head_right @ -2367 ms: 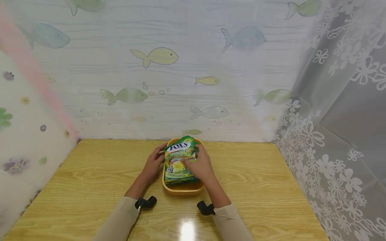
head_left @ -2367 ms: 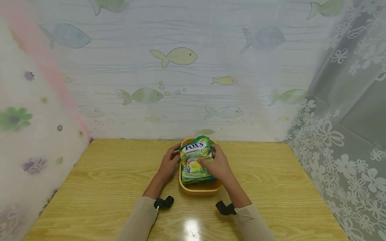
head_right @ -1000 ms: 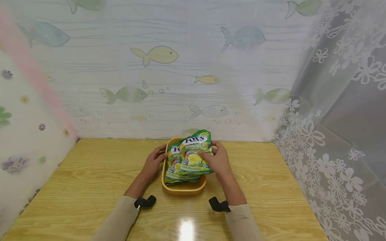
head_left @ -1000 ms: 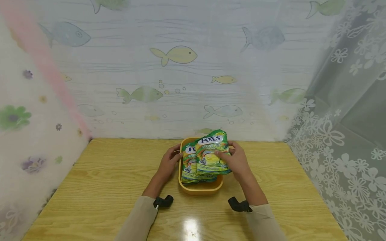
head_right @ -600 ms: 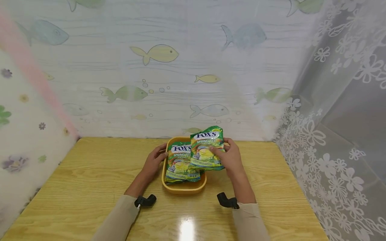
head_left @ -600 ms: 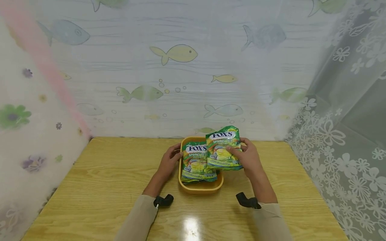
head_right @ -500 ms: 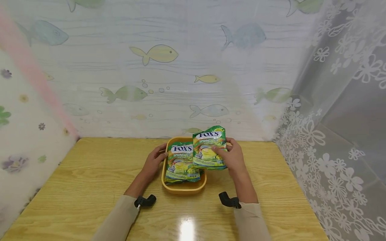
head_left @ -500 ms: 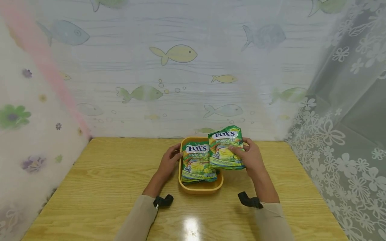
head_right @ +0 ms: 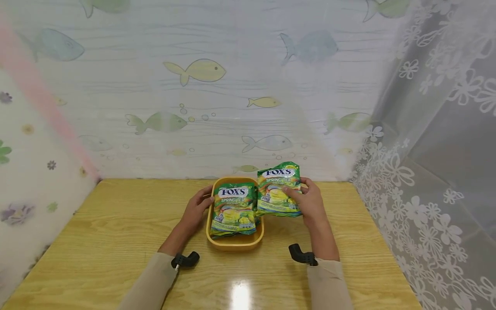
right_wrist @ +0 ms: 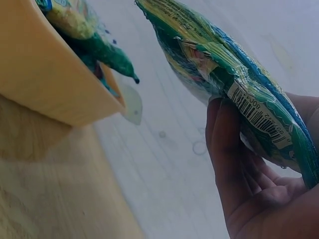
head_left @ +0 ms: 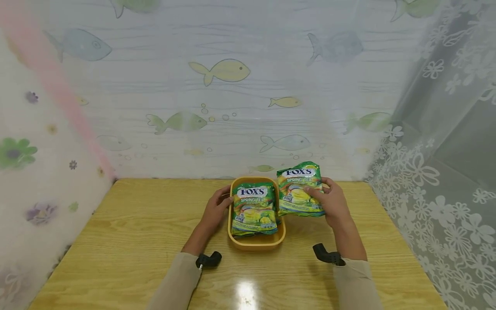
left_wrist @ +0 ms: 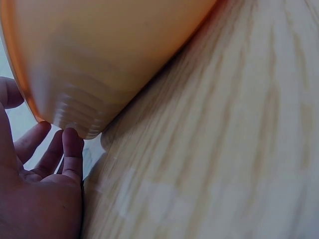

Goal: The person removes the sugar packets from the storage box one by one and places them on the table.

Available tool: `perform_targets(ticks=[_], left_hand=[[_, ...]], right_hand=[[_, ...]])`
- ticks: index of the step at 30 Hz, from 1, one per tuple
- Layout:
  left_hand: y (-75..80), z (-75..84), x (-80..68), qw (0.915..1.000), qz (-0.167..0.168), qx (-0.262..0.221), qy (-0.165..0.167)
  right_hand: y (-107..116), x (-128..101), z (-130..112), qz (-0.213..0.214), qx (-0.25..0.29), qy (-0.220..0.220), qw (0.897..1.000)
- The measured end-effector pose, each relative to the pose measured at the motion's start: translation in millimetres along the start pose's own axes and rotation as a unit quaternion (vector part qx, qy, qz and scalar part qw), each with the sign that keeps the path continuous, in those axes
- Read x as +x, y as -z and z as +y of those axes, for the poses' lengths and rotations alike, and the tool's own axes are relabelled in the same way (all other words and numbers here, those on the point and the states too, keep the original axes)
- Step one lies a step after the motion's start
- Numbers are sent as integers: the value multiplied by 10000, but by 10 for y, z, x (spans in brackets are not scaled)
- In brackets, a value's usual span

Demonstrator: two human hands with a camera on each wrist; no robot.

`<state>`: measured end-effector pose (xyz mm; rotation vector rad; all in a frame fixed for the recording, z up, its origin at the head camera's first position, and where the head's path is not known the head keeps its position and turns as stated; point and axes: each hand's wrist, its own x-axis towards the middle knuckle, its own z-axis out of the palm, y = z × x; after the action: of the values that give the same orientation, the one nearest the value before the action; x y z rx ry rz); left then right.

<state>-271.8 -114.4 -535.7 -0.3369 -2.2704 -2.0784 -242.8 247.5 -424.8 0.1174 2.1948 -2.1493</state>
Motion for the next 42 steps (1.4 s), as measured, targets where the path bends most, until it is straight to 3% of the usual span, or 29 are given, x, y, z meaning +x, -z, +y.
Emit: perform_targets(ticks=[19,42], left_hand=[[17,2,4,10000,-38,-26,54],[12,-49,35,10000,3,-23,52]], right_hand=[[213,69,156,-5,-3,-142,9999],[280,245,534,70,50,-437,9990]])
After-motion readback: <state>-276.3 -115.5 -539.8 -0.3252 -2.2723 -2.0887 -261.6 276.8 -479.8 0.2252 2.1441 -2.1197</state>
